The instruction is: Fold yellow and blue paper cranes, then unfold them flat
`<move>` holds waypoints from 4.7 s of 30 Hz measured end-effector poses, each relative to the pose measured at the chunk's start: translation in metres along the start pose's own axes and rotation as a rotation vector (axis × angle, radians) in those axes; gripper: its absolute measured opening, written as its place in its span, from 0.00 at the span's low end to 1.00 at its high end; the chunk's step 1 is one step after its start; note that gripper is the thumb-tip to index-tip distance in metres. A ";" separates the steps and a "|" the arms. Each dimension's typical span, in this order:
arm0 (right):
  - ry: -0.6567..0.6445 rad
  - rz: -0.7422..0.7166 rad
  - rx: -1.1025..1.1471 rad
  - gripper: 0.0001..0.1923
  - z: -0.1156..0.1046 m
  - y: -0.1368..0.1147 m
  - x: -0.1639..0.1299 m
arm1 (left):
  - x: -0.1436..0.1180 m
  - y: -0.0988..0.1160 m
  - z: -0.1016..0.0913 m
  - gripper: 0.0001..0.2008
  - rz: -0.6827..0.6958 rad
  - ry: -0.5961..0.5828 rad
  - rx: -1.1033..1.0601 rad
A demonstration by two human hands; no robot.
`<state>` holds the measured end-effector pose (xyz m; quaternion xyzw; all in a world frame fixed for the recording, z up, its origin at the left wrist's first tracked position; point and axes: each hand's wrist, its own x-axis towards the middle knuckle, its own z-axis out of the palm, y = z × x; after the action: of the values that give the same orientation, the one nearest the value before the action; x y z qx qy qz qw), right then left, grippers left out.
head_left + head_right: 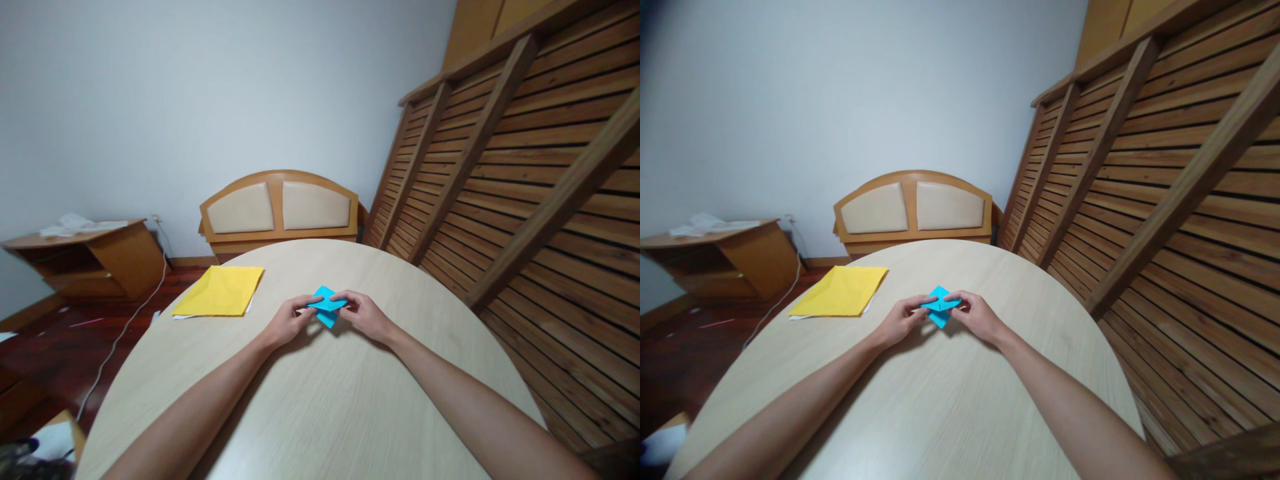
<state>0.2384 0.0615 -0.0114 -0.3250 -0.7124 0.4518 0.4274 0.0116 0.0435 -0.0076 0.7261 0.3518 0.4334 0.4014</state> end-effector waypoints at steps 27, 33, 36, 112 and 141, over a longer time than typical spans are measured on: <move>0.081 -0.053 -0.092 0.12 0.002 -0.010 0.000 | 0.003 -0.004 0.001 0.19 -0.006 0.107 0.117; 0.067 -0.050 -0.162 0.19 0.001 -0.009 -0.002 | 0.002 0.002 0.001 0.23 -0.018 0.095 0.117; 0.065 -0.065 -0.160 0.19 0.002 -0.009 -0.001 | 0.002 0.000 0.002 0.24 -0.021 0.087 0.135; 0.082 -0.162 -0.255 0.28 0.019 -0.020 -0.008 | -0.003 0.010 0.013 0.20 0.046 -0.044 0.382; 0.023 -0.329 -0.410 0.26 0.008 -0.014 -0.007 | -0.002 0.011 0.012 0.27 0.001 -0.005 -0.099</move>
<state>0.2331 0.0475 -0.0023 -0.2898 -0.8274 0.2185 0.4286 0.0239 0.0339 -0.0020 0.7065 0.3285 0.4486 0.4377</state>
